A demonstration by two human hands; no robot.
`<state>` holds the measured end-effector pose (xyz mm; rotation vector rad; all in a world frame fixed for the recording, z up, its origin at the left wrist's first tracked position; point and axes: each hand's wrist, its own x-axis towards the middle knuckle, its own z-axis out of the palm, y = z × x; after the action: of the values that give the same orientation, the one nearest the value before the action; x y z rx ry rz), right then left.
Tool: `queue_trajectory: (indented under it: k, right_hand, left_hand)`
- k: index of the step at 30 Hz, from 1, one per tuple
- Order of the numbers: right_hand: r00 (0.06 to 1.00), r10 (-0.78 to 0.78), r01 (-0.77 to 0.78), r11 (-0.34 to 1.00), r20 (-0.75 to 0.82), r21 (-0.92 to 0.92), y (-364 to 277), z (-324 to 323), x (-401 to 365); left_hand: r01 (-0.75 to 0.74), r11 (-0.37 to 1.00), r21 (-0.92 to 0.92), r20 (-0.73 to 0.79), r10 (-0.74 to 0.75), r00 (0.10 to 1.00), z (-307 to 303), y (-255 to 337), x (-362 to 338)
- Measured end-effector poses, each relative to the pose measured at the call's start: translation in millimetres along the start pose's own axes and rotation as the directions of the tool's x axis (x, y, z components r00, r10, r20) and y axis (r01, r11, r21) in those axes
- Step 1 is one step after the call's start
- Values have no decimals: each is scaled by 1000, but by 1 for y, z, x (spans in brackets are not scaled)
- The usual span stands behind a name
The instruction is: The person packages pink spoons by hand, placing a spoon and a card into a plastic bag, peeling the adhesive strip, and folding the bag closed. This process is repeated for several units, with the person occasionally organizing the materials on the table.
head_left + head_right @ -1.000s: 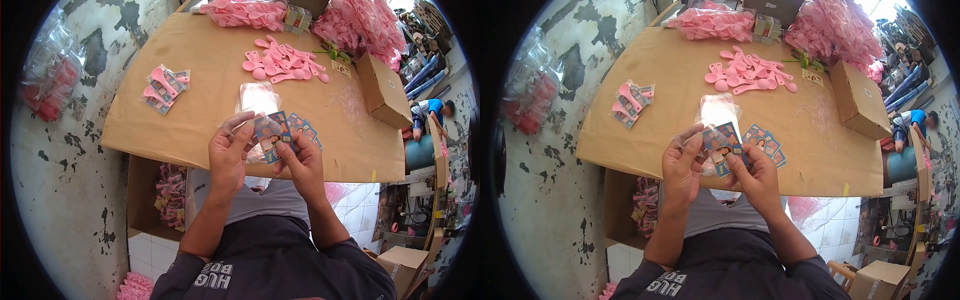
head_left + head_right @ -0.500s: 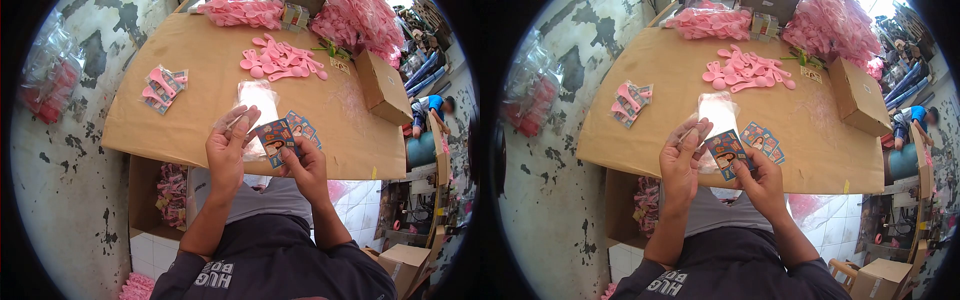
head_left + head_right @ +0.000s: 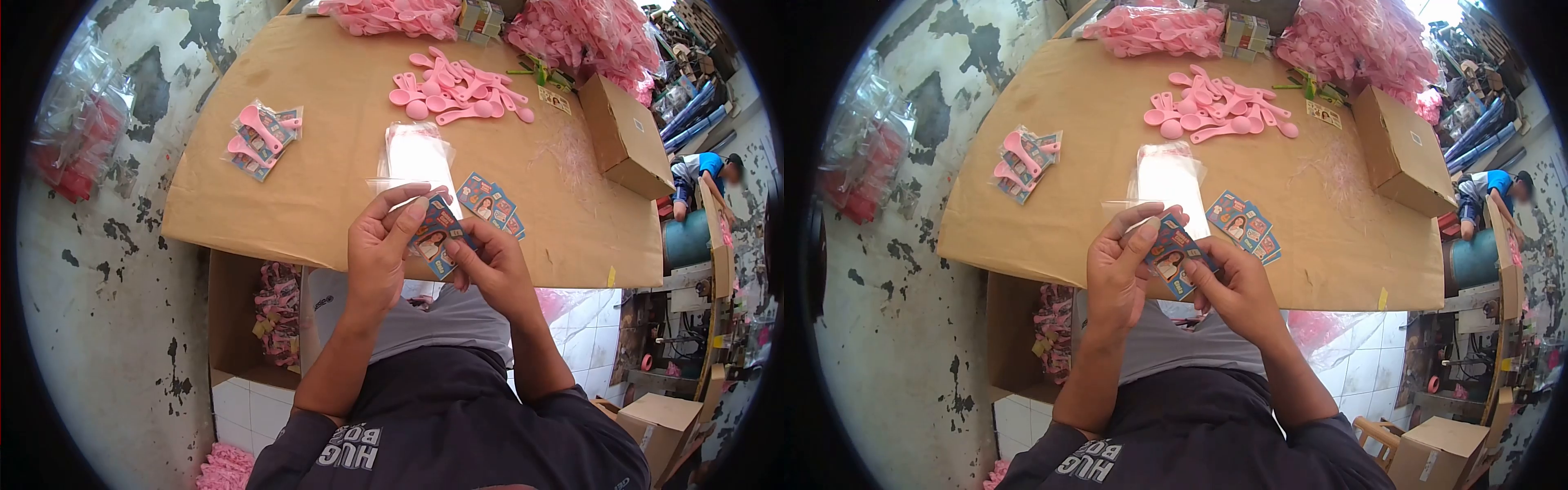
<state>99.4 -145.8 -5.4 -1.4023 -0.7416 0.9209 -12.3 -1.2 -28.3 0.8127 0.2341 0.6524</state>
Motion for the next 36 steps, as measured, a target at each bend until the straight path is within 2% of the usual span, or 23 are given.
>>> queue_trajectory:
  k: [3, 4, 6, 8, 9, 11, 13, 14, 17, 19, 24, 26, 27, 28, 29, 30, 32, 36]
  right_hand:
    - [998, 39, -35, 996, -46, 87, -5, 1, 2]
    - [995, 48, -36, 990, -91, 136, -6, 3, 2]
    - [996, 13, 1, 987, -90, 161, 1, 1, 5]
    - [996, -19, 36, 982, -93, 185, 4, 2, 6]
    - [994, -36, 57, 977, -107, 206, 2, 6, 6]
    - [991, -52, 79, 971, -124, 228, 0, 14, 8]
    - [970, -158, 203, 945, -186, 256, -1, 21, 12]
    - [970, -159, 204, 945, -186, 256, -1, 21, 12]
    - [969, -195, 221, 958, -153, 183, 4, 22, 14]
    - [934, -267, 293, 953, -238, 81, 12, 25, 17]
    - [952, -226, 257, 956, -205, 141, 17, 31, 18]
    - [958, -206, 237, 961, -201, 146, 17, 31, 15]
    - [977, -100, 146, 959, -189, 245, 9, 34, 11]
    - [987, 6, 51, 939, -162, 340, 6, 36, 7]
    - [988, 6, 47, 939, -153, 340, 7, 36, 6]
    - [991, -22, 62, 952, -133, 301, 8, 36, 4]
    - [993, -48, 74, 961, -103, 265, 10, 36, 2]
    - [993, -58, 80, 968, -100, 237, 6, 39, 0]
  left_hand:
    - [-2, 1000, 14, 34, 2, 999, 0, 0, -1]
    - [-49, 999, -13, -4, 49, 999, 3, 2, -1]
    - [-97, 995, -39, -44, 95, 994, 6, 2, -1]
    - [-212, 977, -34, -80, 209, 975, 8, -1, 1]
    - [-210, 977, -36, -80, 206, 975, 9, -4, 0]
    - [-119, 989, 83, -140, 129, 982, 11, -11, -5]
    - [-127, 991, 32, -106, 129, 986, 14, -18, -8]
    - [-131, 991, -20, -73, 130, 989, 15, -20, -10]
    - [-115, 993, 9, -63, 115, 991, 17, -20, -16]
    - [-124, 992, 30, -72, 125, 989, 20, -20, -19]
    - [-83, 995, 54, -77, 87, 993, 14, -25, -23]
    - [-202, 979, -20, -84, 200, 976, 22, -14, -20]
    - [-206, 978, -19, -85, 203, 975, 25, -8, -18]
    - [-280, 958, -66, -103, 273, 957, 29, -2, -14]
    - [-354, 929, -111, -127, 340, 932, 29, 2, -11]
    - [-362, 926, -106, -133, 348, 928, 26, 6, -8]
    - [-286, 923, -259, -1, 295, 955, 19, 13, -6]
    - [-203, 918, -340, 48, 233, 971, 18, 10, -9]
